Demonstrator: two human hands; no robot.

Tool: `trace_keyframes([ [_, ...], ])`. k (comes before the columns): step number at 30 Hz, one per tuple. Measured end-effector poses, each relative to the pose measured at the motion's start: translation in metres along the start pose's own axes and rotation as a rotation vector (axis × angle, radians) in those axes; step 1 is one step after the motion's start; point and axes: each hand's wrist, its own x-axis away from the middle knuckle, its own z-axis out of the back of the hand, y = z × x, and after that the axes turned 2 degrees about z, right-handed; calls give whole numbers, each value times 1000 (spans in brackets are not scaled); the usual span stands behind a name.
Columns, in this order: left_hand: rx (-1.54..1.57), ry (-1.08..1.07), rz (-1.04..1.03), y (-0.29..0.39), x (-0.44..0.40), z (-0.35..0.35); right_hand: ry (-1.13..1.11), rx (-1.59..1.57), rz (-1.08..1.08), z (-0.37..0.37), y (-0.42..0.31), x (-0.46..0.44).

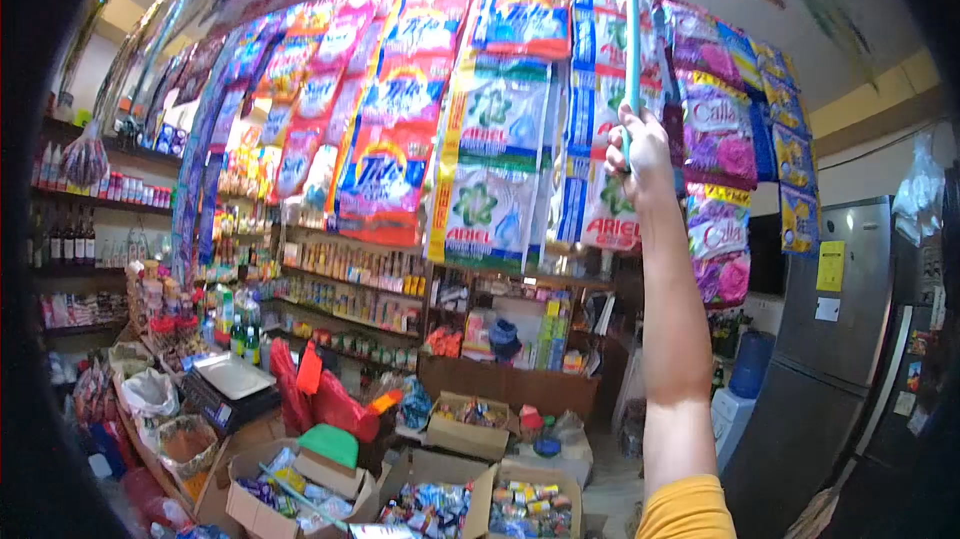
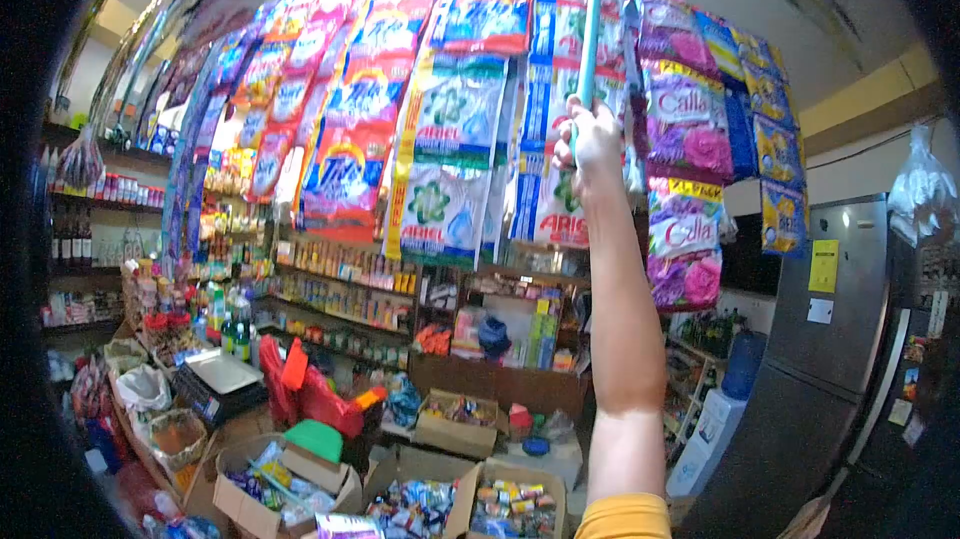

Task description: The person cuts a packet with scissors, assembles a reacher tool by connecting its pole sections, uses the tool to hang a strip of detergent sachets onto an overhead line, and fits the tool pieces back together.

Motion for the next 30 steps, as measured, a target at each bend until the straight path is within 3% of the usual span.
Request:
trace_keyframes([
  [5,103,176,-187,33,-22,-1,44,25,-94,14,74,151],
  [9,181,240,-140,120,-40,-3,-35,80,-467,51,140,287],
  [13,132,316,-235,158,-62,1,-180,131,-762,85,175,404],
  [17,179,335,-278,183,-80,-4,-326,42,-859,113,186,482],
  [21,245,426,-266,200,-94,-3,-277,27,-1050,149,190,534],
  [30,152,339,-281,241,-97,-28,-321,-62,-1048,153,195,561],
])
